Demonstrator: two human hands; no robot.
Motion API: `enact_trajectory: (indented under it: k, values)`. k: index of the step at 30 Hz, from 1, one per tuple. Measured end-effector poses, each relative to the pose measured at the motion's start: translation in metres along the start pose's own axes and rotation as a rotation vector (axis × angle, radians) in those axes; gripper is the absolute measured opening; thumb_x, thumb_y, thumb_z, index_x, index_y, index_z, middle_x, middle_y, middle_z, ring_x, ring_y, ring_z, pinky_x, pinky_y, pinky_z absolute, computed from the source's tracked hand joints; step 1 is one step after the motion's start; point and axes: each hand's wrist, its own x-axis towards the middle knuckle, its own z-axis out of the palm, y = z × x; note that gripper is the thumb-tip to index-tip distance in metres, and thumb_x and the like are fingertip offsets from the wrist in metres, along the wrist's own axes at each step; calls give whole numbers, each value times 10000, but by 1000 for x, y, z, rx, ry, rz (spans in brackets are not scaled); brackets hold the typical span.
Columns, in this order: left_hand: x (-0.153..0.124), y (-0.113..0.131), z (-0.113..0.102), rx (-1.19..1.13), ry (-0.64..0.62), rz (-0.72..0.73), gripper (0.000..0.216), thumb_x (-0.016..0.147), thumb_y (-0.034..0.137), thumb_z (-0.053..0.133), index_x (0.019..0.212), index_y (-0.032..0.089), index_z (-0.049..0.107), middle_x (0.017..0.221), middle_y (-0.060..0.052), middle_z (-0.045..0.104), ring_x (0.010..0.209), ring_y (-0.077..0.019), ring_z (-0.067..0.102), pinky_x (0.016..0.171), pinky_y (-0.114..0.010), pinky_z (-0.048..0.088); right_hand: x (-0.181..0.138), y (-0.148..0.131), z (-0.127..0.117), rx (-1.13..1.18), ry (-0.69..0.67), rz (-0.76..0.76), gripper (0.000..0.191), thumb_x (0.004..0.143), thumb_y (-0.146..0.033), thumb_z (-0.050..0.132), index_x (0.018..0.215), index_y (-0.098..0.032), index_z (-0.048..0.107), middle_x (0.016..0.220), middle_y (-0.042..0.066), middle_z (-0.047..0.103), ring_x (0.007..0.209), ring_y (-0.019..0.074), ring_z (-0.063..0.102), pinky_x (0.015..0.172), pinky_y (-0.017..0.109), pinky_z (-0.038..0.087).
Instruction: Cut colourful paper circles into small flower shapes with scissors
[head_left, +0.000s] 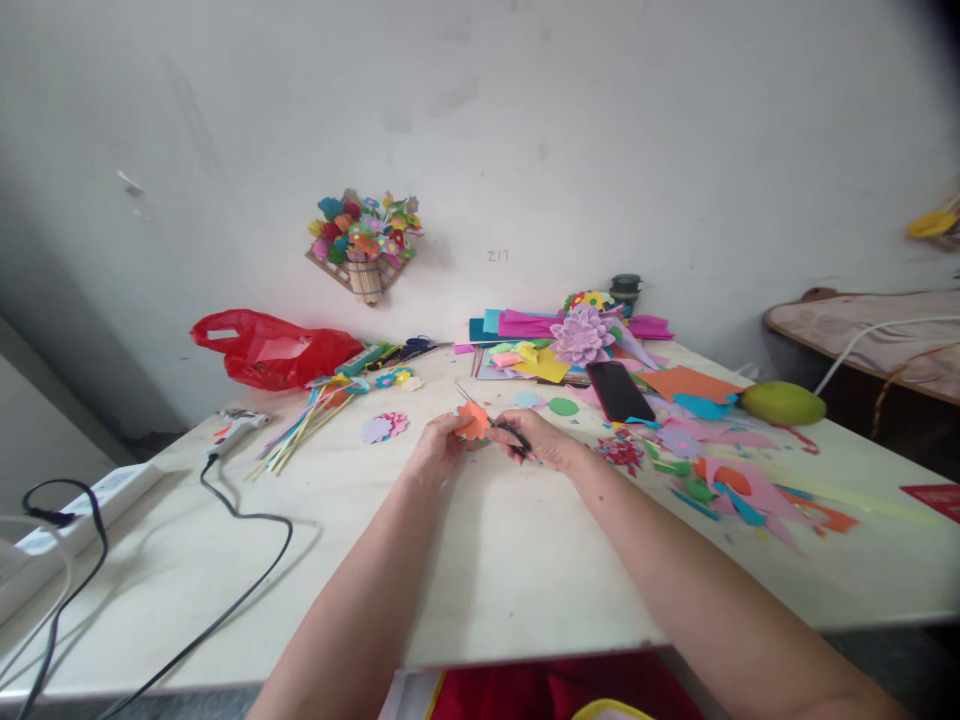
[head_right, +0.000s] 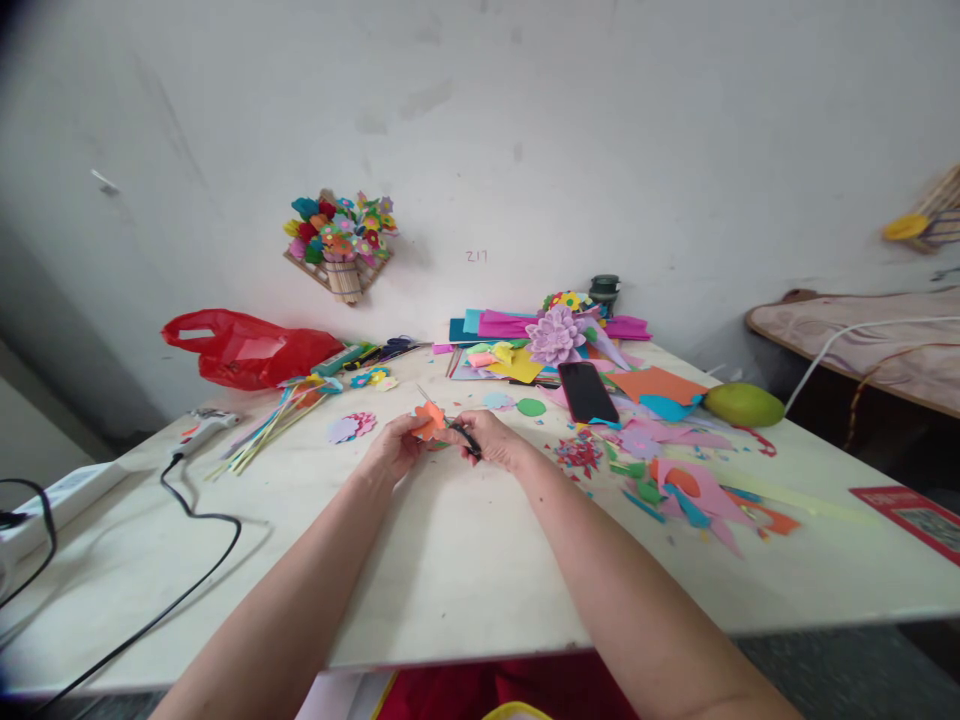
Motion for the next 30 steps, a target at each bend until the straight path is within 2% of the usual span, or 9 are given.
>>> enact_trajectory:
  k: [6,15,30]
  values:
    - [0,0,0,-7,-9,-2,94,613,105,633,707,100,629,681,-65,666,567,-149,608,533,-262,501,6,9,-1,-8,15,-9,287,687,-375,691,728,-152,514,466,-56,496,345,59,428,328,170,292]
    - [2,0,-1,-13,4,7,84,599,91,628,684,95,627,683,-72,666,599,-155,620,581,-260,503,4,2,3,-42,44,7,268,715,-360,681,714,-150,514,436,-59,478,329,60,413,324,172,315]
    - [5,2,-5,55,-5,-8,76,564,87,665,630,98,630,626,-61,658,548,-145,595,552,-261,477,9,6,2,-112,99,49,286,645,-293,753,666,-160,501,385,-73,470,307,53,393,307,167,347]
